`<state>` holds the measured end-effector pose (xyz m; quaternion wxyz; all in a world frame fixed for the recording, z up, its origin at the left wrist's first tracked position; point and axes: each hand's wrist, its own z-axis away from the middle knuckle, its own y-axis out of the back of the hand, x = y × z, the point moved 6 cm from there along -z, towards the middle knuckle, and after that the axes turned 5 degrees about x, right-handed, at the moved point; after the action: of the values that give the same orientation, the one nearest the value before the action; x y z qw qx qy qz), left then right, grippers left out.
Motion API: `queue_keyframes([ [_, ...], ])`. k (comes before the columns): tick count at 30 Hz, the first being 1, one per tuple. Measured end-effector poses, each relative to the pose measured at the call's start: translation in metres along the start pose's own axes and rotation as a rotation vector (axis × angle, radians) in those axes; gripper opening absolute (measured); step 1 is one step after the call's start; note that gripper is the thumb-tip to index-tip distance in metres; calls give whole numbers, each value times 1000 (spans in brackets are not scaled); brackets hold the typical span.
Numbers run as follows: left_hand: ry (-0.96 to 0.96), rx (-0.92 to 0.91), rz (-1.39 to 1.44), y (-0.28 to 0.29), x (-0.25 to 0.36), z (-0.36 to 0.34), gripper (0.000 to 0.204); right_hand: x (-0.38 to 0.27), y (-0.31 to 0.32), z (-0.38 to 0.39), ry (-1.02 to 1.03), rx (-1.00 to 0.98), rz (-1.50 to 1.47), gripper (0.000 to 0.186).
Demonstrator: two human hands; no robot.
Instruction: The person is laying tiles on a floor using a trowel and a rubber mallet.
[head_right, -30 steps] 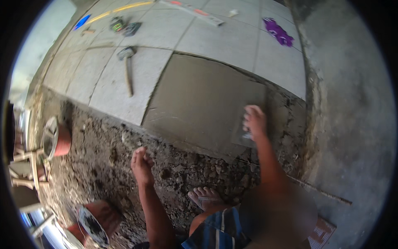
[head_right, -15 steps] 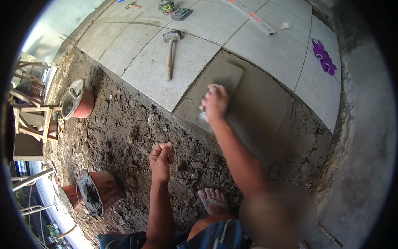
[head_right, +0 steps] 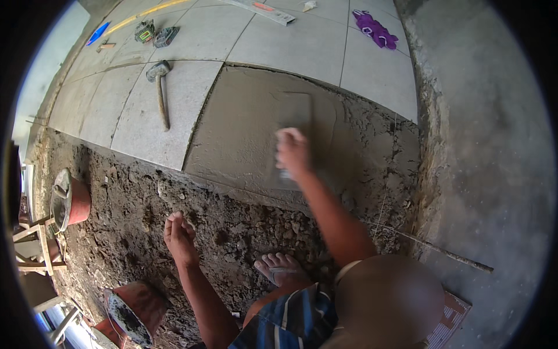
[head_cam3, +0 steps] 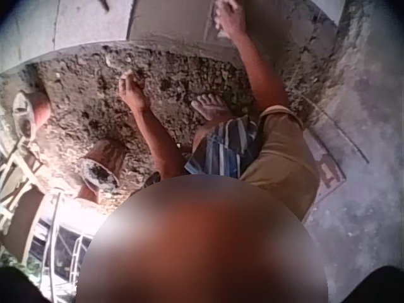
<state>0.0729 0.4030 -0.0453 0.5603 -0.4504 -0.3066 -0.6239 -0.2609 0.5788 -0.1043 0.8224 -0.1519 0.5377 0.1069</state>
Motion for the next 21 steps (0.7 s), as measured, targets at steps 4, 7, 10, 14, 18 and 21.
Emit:
queue_keyframes([
  [4, -15, -51, 50, -9, -3, -3, 13, -42, 121, 37, -57, 250, 127, 15],
  [7, -16, -62, 28, -17, -6, 1, 13, -66, 142, 47, -4, 290, 134, 15],
  [10, 5, -65, -32, -24, -7, 7, 15, -71, 95, 30, -20, 13, 3, 16],
  [14, -11, -140, -170, -37, 3, 11, 24, -51, -10, -20, -18, -219, -31, 15],
  [18, -402, -417, -750, -54, 46, 4, 38, -27, -75, -61, 19, -226, -28, 17],
  [21, -664, -610, -1265, -37, 69, 14, 18, -28, -53, -66, 143, -136, 180, 19],
])
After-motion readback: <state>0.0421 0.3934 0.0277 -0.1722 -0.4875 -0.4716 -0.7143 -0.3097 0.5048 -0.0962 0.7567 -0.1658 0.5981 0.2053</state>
